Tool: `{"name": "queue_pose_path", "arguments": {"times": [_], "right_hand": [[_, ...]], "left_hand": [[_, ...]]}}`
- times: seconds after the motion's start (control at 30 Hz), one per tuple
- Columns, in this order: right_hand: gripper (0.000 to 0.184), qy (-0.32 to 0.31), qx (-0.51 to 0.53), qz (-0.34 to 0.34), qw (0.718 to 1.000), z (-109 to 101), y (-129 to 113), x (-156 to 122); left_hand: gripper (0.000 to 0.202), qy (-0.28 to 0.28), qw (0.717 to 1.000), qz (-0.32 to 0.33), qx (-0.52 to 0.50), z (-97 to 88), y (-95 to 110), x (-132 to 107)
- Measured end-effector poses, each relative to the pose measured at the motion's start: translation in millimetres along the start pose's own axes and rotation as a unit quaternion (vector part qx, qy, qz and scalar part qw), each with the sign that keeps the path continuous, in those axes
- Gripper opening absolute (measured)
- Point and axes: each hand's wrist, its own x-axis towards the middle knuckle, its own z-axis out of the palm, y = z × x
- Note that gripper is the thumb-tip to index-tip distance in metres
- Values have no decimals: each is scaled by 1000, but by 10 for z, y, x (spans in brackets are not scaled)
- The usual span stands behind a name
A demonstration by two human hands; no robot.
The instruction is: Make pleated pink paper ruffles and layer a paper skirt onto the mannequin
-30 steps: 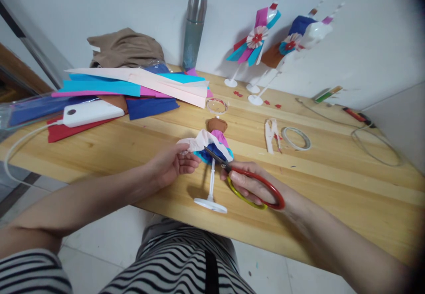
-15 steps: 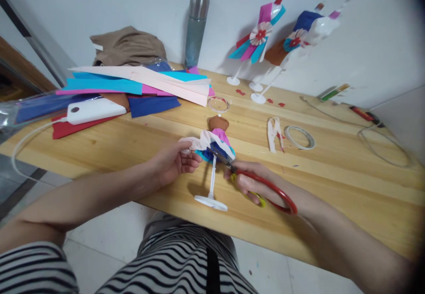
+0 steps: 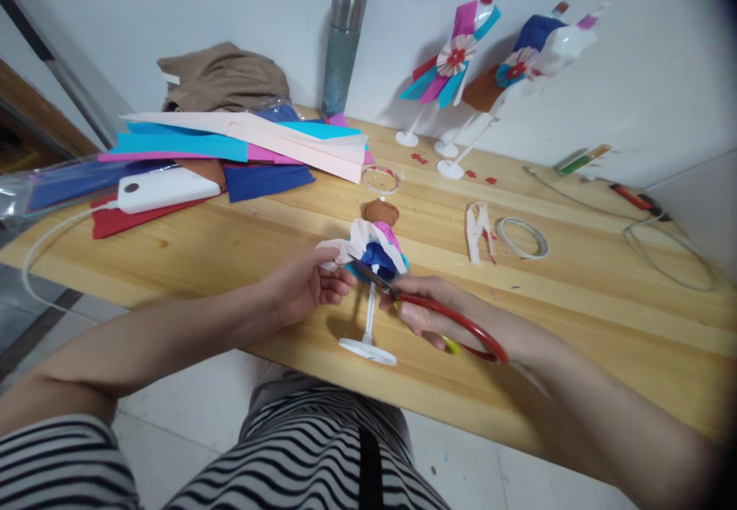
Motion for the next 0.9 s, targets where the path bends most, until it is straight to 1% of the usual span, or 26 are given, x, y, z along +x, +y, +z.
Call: {"name": "queue_pose_path", "arguments": {"times": [0.1, 0.23, 0.37, 0.53, 0.73, 0.9], "right_hand": [[55, 8, -2, 0, 1000, 6, -2, 31], [53, 23, 8, 10, 1000, 26, 53, 46], [48, 48, 16, -23, 998, 75, 111, 45], [51, 67, 23, -60, 996, 133, 147, 54], [44, 83, 13, -41, 996, 185, 123, 2], [44, 93, 16, -60, 994, 213, 249, -5]], "left_hand": [[33, 2, 1000, 3, -7, 8, -2, -15], [32, 3, 1000, 0, -21, 23, -9, -37], [29, -3, 1000, 1, -30, 12, -32, -37], [27, -14, 999, -7, -30, -9, -52, -33], [21, -27, 999, -5, -45, 3, -77, -77], [22, -19, 998, -15, -53, 45, -81, -126]]}}
